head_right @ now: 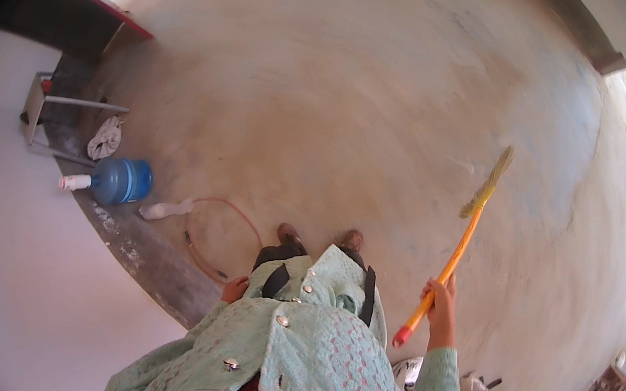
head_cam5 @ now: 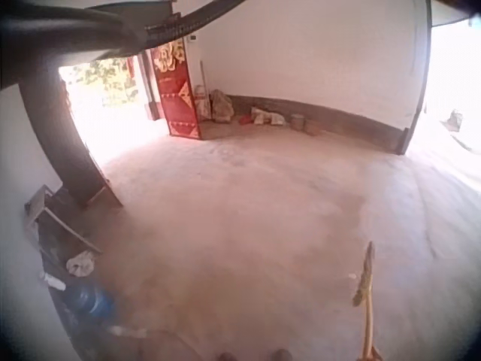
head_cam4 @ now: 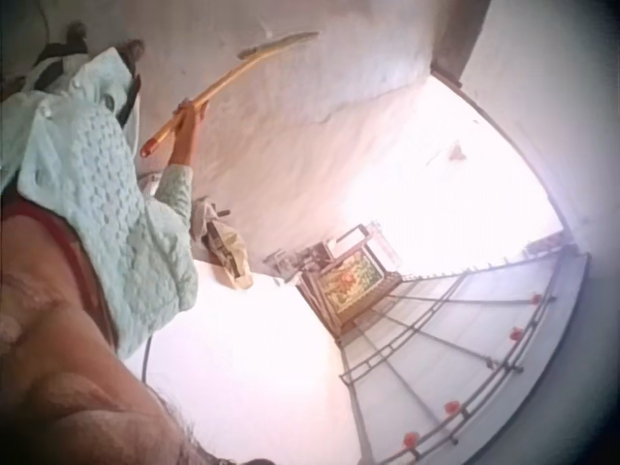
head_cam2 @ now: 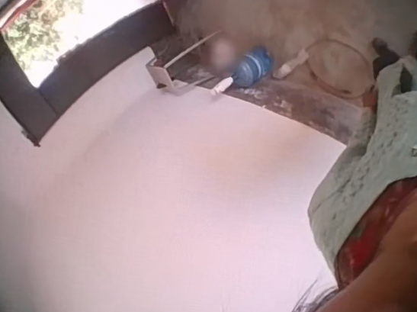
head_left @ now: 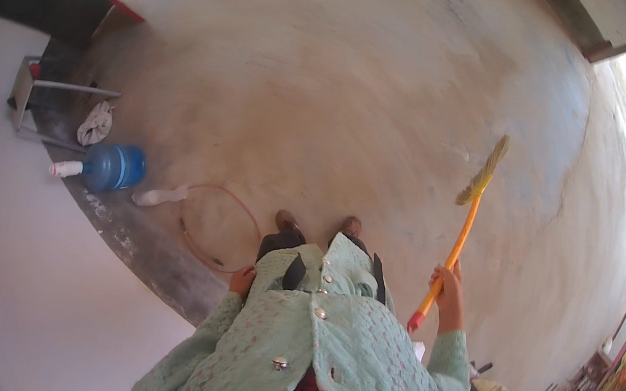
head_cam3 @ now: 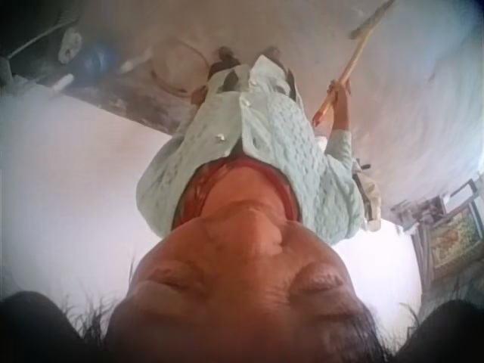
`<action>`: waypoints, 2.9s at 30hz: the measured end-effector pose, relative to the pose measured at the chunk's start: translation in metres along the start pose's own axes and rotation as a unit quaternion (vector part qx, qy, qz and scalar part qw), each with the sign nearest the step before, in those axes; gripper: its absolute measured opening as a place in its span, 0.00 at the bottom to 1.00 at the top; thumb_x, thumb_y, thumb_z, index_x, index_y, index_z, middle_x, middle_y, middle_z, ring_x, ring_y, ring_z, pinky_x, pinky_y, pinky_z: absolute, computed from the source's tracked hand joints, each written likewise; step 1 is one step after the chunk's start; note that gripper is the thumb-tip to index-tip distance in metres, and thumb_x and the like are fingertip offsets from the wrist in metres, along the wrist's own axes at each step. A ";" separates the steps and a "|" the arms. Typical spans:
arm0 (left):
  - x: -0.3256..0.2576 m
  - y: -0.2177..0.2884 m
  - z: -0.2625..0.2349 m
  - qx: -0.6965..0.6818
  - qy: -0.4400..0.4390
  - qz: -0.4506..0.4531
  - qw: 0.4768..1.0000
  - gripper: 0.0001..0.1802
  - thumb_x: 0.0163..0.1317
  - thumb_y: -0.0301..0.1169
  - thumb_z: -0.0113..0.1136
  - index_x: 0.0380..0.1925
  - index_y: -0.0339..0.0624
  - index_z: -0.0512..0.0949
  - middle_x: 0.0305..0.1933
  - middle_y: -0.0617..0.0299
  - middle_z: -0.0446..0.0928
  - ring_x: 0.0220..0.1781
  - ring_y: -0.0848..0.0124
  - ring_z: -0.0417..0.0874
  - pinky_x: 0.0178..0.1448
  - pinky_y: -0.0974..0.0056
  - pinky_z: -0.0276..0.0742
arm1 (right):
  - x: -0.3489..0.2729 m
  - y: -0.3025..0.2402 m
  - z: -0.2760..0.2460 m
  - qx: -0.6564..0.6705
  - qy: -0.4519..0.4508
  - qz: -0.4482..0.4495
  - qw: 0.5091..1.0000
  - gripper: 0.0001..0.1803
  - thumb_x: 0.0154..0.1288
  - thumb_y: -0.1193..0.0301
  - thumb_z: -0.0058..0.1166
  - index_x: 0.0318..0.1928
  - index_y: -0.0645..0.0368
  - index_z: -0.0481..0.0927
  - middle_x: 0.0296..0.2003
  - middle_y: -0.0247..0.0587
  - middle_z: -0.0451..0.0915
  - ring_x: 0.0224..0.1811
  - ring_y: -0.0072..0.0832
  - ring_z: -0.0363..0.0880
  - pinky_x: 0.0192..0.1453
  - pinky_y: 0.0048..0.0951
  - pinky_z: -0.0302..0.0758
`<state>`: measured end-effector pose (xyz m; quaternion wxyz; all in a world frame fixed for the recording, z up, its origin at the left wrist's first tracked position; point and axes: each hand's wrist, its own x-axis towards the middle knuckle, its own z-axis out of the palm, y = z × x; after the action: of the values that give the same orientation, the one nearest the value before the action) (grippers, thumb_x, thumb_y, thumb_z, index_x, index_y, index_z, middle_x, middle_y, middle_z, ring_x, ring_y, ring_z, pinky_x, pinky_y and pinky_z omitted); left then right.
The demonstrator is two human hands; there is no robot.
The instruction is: The person sweeps a concrete floor with a yellow broom, moving debris toward the doorway. The person repeatedly sweeps different areas of the room, including near a water dispenser and along the walls.
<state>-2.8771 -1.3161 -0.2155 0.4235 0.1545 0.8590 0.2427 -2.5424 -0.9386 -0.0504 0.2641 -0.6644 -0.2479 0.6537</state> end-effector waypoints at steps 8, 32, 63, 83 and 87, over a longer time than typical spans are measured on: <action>-0.029 -0.016 -0.006 0.042 -0.046 -0.018 0.998 0.18 0.51 0.38 0.46 0.40 0.40 0.73 0.39 0.49 0.74 0.44 0.59 0.74 0.46 0.62 0.68 | 0.162 0.071 -0.029 0.149 -0.062 0.141 0.977 0.05 0.48 0.80 0.40 0.27 0.58 0.62 0.16 0.36 0.64 0.13 0.26 0.64 0.14 0.24 0.66; -0.012 0.067 -0.010 -0.061 -0.019 -0.035 0.997 0.19 0.51 0.34 0.49 0.41 0.34 0.72 0.36 0.58 0.75 0.35 0.73 0.74 0.41 0.70 0.69 | 0.043 -0.023 0.052 -0.099 -0.160 0.004 0.982 0.23 0.44 0.82 0.44 0.47 0.61 0.64 0.14 0.31 0.64 0.10 0.18 0.63 0.12 0.19 0.63; 0.053 0.030 0.010 -0.200 -0.069 -0.112 0.971 0.20 0.49 0.35 0.48 0.42 0.38 0.72 0.36 0.54 0.75 0.35 0.67 0.77 0.31 0.64 0.73 | 0.142 -0.047 0.145 -0.157 -0.283 -0.051 0.945 0.37 0.42 0.83 0.45 0.58 0.62 0.51 0.13 0.34 0.65 0.11 0.20 0.63 0.12 0.22 0.60; 0.134 0.167 0.045 0.092 -0.070 0.015 0.993 0.18 0.53 0.38 0.43 0.39 0.40 0.73 0.37 0.50 0.74 0.42 0.55 0.74 0.46 0.59 0.68 | 0.254 -0.072 0.002 -0.021 0.000 0.119 0.993 0.03 0.48 0.78 0.40 0.26 0.59 0.63 0.14 0.35 0.64 0.09 0.26 0.63 0.11 0.26 0.63; 0.095 0.134 0.063 0.131 -0.032 0.030 0.990 0.18 0.55 0.39 0.42 0.39 0.41 0.73 0.38 0.49 0.74 0.42 0.55 0.74 0.46 0.59 0.68 | 0.266 -0.069 0.134 -0.069 -0.089 0.127 0.985 0.06 0.49 0.78 0.42 0.30 0.56 0.62 0.14 0.35 0.63 0.10 0.28 0.64 0.11 0.28 0.62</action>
<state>-2.8750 -1.1416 -0.2367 0.4195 0.2419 0.8644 0.1354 -2.6689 -0.7052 -0.2008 0.1094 -0.6461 -0.2281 0.7201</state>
